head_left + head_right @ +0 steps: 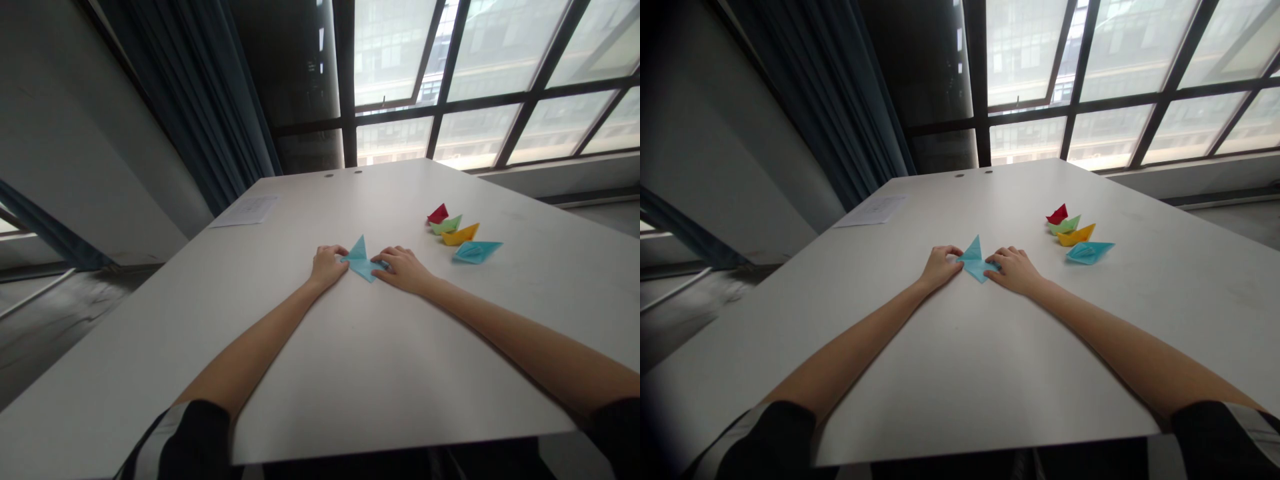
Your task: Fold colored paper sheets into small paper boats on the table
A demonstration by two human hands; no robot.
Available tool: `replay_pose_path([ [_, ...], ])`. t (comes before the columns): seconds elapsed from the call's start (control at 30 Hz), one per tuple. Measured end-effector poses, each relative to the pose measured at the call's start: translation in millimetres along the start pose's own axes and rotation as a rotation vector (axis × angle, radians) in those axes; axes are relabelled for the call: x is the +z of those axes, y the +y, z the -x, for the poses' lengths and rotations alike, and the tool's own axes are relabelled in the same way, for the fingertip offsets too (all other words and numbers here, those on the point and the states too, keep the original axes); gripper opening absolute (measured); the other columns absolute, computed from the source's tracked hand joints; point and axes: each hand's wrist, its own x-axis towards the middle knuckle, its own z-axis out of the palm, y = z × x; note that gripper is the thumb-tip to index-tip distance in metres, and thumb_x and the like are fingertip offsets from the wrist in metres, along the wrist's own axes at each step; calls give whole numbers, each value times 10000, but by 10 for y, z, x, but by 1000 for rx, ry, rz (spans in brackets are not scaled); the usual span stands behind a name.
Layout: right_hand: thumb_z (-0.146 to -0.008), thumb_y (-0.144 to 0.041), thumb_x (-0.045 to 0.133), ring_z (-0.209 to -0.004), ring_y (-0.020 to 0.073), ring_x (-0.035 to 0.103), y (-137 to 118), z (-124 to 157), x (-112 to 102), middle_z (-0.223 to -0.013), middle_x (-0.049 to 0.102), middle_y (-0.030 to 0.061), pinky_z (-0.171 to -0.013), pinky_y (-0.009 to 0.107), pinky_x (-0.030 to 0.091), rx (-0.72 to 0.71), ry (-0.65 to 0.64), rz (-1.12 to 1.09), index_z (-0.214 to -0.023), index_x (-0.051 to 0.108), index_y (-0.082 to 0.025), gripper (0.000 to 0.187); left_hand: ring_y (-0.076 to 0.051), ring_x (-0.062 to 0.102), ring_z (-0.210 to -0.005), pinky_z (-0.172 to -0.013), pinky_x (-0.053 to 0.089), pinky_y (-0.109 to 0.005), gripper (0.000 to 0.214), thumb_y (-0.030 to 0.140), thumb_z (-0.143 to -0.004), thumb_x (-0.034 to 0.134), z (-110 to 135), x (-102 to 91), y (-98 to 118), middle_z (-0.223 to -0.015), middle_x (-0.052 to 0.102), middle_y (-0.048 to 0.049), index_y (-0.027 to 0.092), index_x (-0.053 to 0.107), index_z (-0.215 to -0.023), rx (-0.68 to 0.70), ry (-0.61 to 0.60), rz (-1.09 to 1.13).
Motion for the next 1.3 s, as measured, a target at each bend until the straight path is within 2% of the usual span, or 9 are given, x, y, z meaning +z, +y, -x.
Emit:
replay_pose_path([
  [0.13,-803,-479,488,-949,234,510,6,3,4,-1030,604,69,-834,375,349,-1,11,-5,-1042,612,-248,355,-198,545,-963,-895,404,-322,210,185,-648,540,8,-16,7,-903,669,2,210,652,-824,2,-16,42],
  [0.27,-802,-478,490,-950,237,511,10,4,4,-1024,606,69,-825,379,352,-3,11,-4,-1043,611,-253,351,-180,561,-911,-861,422,-299,207,165,-655,528,12,-28,6,-873,665,0,190,645,-825,71,-22,75],
  [0.47,-804,-464,496,-936,230,517,7,6,3,-1024,604,75,-816,373,354,-7,8,7,-1055,607,-251,347,-168,562,-842,-829,434,-307,399,181,-664,536,0,-14,9,-873,650,-5,192,616,-1055,62,-79,23],
  [0.57,-805,-475,491,-934,229,516,5,5,4,-1023,604,72,-808,371,356,-6,10,11,-1051,607,-251,352,-179,544,-877,-846,423,-325,323,194,-674,518,1,7,3,-864,634,-16,228,677,-953,108,-89,-54],
  [0.7,-804,-480,487,-929,228,515,4,1,6,-1014,606,70,-804,366,357,-7,13,8,-1046,609,-248,356,-190,516,-949,-886,401,-345,295,160,-679,491,15,31,-8,-958,623,-22,260,708,-853,157,-57,-122],
  [0.9,-813,-458,483,-926,232,509,-3,-5,5,-1012,601,76,-807,373,358,-26,13,6,-1058,605,-249,344,-178,524,-971,-906,392,-333,349,86,-702,455,46,36,-1,-998,660,-4,229,685,-922,322,-147,-142],
  [1.0,-831,-380,470,-935,230,501,2,-4,3,-1023,592,78,-817,378,359,-83,10,-2,-1073,609,-267,301,-180,524,-986,-905,391,-343,355,91,-731,448,61,27,21,-1037,650,-18,235,667,-970,388,-192,-189],
  [1.13,-798,-160,438,-942,213,498,11,1,-11,-1005,600,59,-841,371,367,-229,3,-63,-1023,641,-268,322,-182,534,-954,-881,395,-342,353,102,-743,441,80,0,69,-1042,650,-19,236,658,-987,418,-199,-255],
  [1.3,-750,-93,416,-877,183,539,-7,1,-41,-934,629,58,-831,336,401,-363,-35,-188,-925,671,-220,335,-197,535,-945,-866,373,-349,300,160,-776,442,130,-29,158,-1019,651,-45,222,658,-975,392,-210,-367],
])
